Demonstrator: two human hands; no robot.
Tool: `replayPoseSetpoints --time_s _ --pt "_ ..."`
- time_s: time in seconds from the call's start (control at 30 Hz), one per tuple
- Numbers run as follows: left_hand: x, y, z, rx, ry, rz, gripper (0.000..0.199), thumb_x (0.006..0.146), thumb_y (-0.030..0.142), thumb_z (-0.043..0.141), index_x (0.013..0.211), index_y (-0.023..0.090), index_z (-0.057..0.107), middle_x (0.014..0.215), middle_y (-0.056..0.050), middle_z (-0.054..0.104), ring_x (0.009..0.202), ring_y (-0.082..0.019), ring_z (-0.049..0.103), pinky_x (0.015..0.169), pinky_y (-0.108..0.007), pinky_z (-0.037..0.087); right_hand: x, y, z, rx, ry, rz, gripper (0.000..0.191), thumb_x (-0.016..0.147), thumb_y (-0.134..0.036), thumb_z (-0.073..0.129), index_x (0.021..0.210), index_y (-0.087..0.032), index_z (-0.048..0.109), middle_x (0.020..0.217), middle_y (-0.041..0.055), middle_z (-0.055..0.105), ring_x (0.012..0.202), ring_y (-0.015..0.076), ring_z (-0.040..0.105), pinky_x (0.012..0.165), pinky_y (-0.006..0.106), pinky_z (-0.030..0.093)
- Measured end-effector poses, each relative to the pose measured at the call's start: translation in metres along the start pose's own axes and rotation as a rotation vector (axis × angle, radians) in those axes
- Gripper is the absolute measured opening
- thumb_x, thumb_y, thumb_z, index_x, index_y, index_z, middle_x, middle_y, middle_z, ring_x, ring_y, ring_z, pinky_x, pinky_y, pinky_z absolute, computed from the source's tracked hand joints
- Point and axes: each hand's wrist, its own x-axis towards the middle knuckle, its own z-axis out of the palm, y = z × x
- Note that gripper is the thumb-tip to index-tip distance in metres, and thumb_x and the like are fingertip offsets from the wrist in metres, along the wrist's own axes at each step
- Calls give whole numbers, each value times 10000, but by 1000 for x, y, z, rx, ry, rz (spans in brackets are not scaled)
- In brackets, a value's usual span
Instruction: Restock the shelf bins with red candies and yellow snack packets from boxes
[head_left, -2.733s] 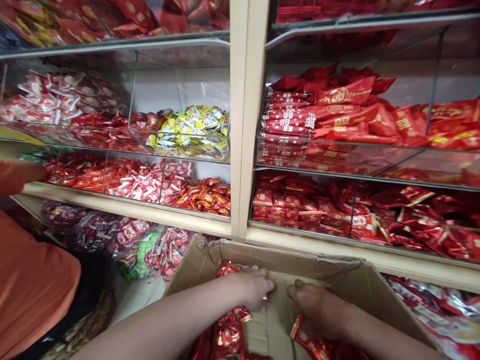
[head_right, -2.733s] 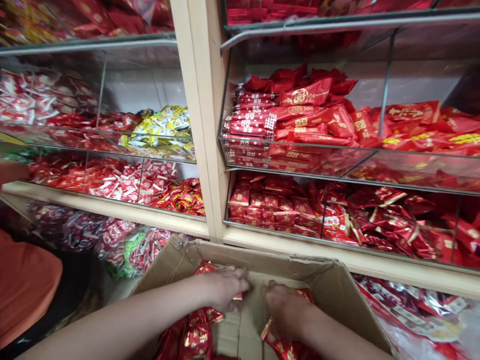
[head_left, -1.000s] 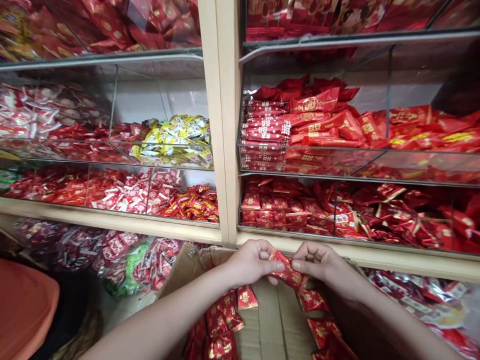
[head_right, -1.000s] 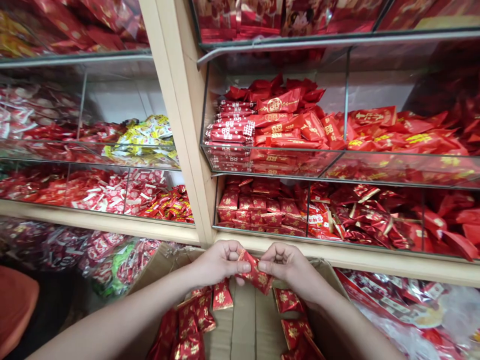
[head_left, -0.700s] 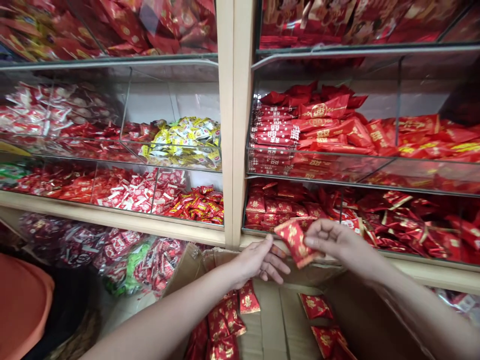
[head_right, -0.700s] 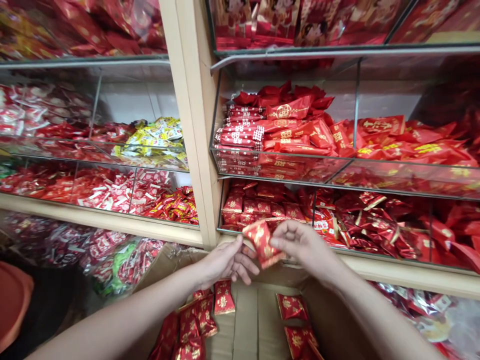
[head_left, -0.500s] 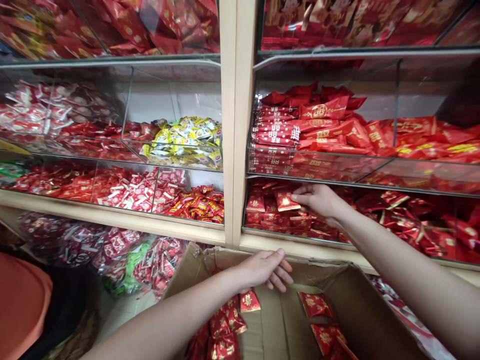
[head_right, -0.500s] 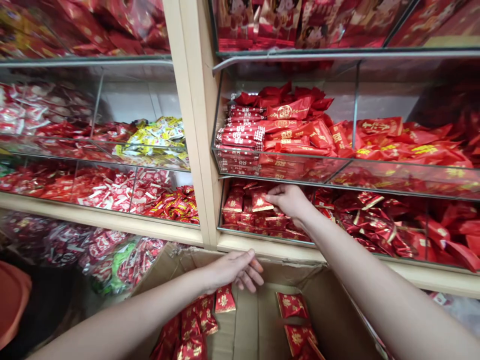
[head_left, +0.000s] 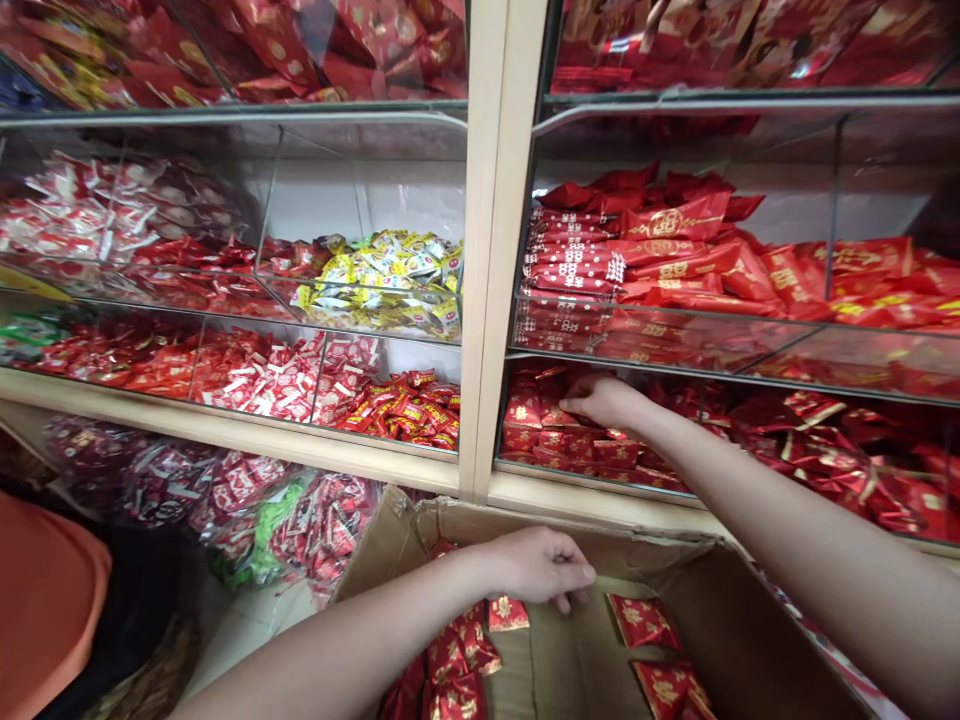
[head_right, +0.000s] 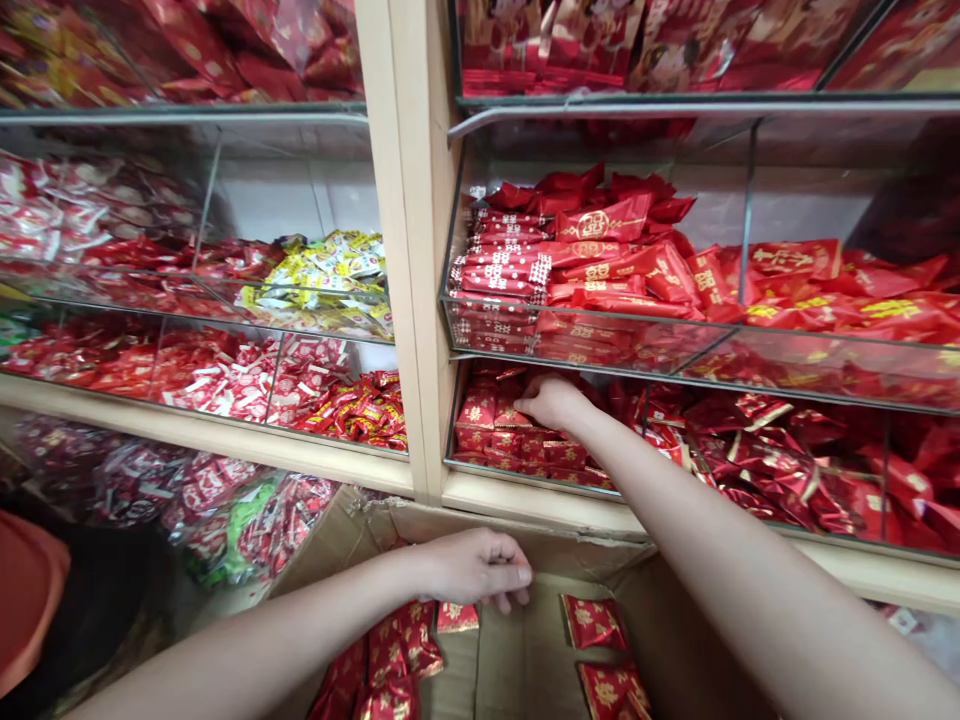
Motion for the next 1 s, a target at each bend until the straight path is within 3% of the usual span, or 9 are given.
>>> replayPoseSetpoints --time_s 0.13,0.23,0.3,0.4,0.53,0.7,0.77,0.87,1.0 --pt "-7 1 -4 565 54 19 363 794 443 340 981 217 554 892 -37 627 742 -144 579 597 -225 425 -17 -3 -10 -148 170 -72 163 675 -330 536 679 -184 609 734 39 624 682 180 539 598 265 358" --pt "-13 -1 -6 755 50 -7 327 720 376 492 978 196 582 972 -88 600 893 -231 544 728 -319 420 -59 -4 -7 -114 226 -203 201 742 -343 453 740 -188 580 703 24 618 632 149 539 593 249 373" --pt "-14 -4 -3 858 19 -49 327 671 312 561 956 155 600 1000 -138 576 948 -288 512 767 -385 404 -93 8 12 -46 -19 -380 189 762 -302 419 742 -186 568 715 18 613 640 128 543 598 225 389" --pt "-11 -14 7 986 -35 -154 357 615 209 610 954 98 601 991 -198 557 911 -348 513 718 -463 406 -132 45 57 -216 -453 -449 114 663 -199 497 738 -185 581 751 35 609 722 176 555 632 258 409" --pt "-3 -25 17 1092 -110 -256 515 504 120 672 1008 89 571 977 -215 550 857 -373 529 650 -476 419 -142 96 98 -414 -591 -171 357 528 -105 591 885 -119 590 937 136 594 863 259 555 748 306 421" --pt "-1 -24 14 1126 -166 -240 570 485 236 701 1024 117 562 1006 -190 545 890 -340 526 700 -435 425 -135 113 95 -330 -735 31 749 352 -100 679 1077 -48 500 1033 172 553 982 321 500 818 349 407" --pt "-3 -23 10 1033 -156 -192 557 489 285 699 1018 166 569 1029 -154 547 919 -316 525 735 -407 422 -135 113 95 -298 -671 42 684 360 -104 678 1029 -76 536 995 162 569 960 331 508 803 376 407" --pt "-6 -19 2 798 -109 -122 512 506 338 685 983 179 589 996 -139 571 883 -303 545 717 -385 425 -136 112 99 -285 -632 6 368 378 -130 683 735 -121 595 814 125 598 825 321 547 697 384 421" --pt "-9 -9 -5 519 27 -68 535 596 410 618 1075 187 537 973 -116 595 843 -255 560 698 -343 421 -132 101 96 -116 -561 -36 247 430 -221 687 583 -171 500 633 9 528 641 189 515 559 291 382"
